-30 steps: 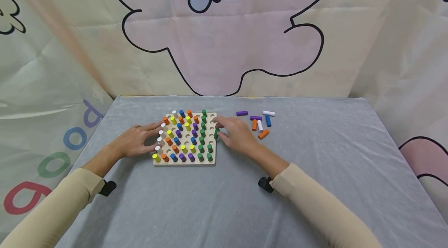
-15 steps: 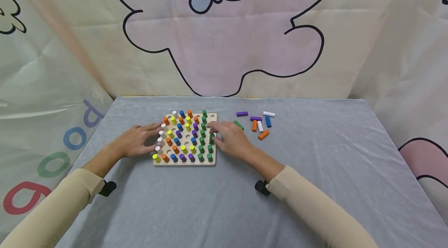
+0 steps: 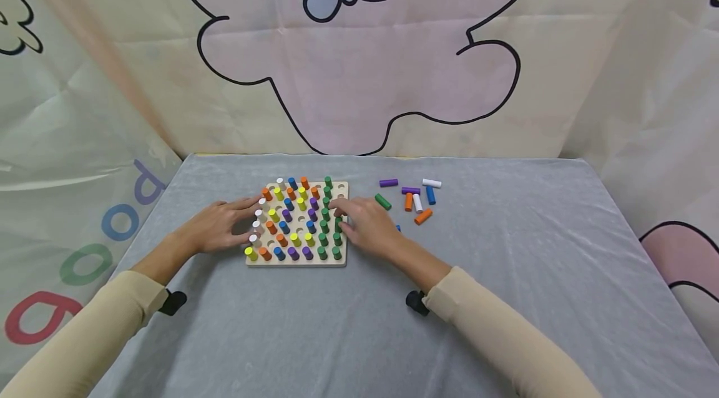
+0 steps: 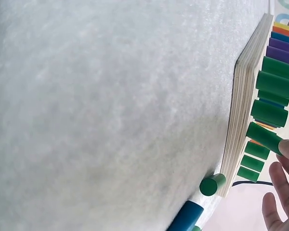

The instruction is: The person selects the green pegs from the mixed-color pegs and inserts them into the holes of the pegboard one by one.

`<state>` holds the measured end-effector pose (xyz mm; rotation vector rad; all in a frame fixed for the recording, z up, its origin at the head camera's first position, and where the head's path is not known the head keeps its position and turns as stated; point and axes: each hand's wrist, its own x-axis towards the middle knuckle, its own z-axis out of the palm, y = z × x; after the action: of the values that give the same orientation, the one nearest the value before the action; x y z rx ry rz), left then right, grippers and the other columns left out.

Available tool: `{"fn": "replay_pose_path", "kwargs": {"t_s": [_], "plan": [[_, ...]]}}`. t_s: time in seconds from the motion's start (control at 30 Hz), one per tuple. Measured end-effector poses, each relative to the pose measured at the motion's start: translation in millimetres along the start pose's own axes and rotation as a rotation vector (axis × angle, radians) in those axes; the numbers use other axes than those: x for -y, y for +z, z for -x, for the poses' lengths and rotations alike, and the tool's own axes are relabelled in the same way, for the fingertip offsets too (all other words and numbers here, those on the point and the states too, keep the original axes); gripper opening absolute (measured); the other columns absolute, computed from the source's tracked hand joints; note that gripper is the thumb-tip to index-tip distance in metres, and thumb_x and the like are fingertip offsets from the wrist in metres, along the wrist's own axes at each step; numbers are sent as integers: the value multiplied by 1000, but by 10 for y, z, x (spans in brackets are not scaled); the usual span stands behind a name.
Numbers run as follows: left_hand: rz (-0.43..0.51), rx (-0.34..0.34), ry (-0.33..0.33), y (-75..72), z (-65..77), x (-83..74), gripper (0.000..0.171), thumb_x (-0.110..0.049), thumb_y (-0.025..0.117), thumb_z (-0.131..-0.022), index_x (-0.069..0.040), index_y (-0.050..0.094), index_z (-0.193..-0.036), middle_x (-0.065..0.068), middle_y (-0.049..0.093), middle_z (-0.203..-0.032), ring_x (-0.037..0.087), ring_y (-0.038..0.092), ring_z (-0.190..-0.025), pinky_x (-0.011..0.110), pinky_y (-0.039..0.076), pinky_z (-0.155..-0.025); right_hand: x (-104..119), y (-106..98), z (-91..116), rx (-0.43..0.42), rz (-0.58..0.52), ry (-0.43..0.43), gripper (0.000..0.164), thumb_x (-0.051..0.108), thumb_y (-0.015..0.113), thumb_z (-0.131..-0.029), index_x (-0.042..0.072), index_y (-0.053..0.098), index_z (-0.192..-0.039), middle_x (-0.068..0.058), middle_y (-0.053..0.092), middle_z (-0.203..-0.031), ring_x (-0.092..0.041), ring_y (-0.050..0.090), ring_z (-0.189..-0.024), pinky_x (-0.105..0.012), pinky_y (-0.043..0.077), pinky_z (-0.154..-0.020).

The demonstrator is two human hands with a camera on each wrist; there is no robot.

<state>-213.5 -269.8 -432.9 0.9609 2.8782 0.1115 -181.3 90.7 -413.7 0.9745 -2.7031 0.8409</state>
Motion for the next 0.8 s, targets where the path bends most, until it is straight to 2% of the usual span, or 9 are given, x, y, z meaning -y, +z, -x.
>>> {"fn": "replay_pose_path", "kwargs": {"t_s": [0.4, 0.57, 0.67, 0.8], "plan": [[1, 3, 0, 1, 1, 0, 73, -53, 56, -93, -9, 45, -150, 11, 35, -158, 34, 48, -135, 59, 44, -97, -22, -14, 2, 40, 1, 6, 42, 6, 74, -88, 9, 63, -128, -2, 73, -106, -19, 67, -100, -39, 52, -88], [4, 2, 1, -1, -4, 0, 73, -54, 56, -93, -9, 45, -150, 11, 35, -158, 34, 49, -135, 60, 43, -98, -100, -85, -15, 36, 24, 121, 43, 9, 73, -89, 9, 63, -131, -4, 72, -109, -23, 67, -100, -41, 54, -85], [5, 5, -2, -2, -5, 0, 74, -54, 55, -93, -9, 45, -150, 12, 35, -158, 34, 48, -135, 60, 43, -98, -239, -130, -9, 14, 59, 189, 44, 11, 74, -88, 9, 62, -131, -6, 73, -108, -25, 67, -98, -42, 55, -82], [3, 10, -2, 0, -5, 2, 74, -54, 55, -93, -9, 45, -150, 11, 35, -158, 34, 48, -135, 60, 43, -98, -441, -174, 31, -40, 105, 232, 44, 10, 77, -86, 7, 62, -128, -8, 74, -103, -27, 68, -91, -44, 53, -77]]}}
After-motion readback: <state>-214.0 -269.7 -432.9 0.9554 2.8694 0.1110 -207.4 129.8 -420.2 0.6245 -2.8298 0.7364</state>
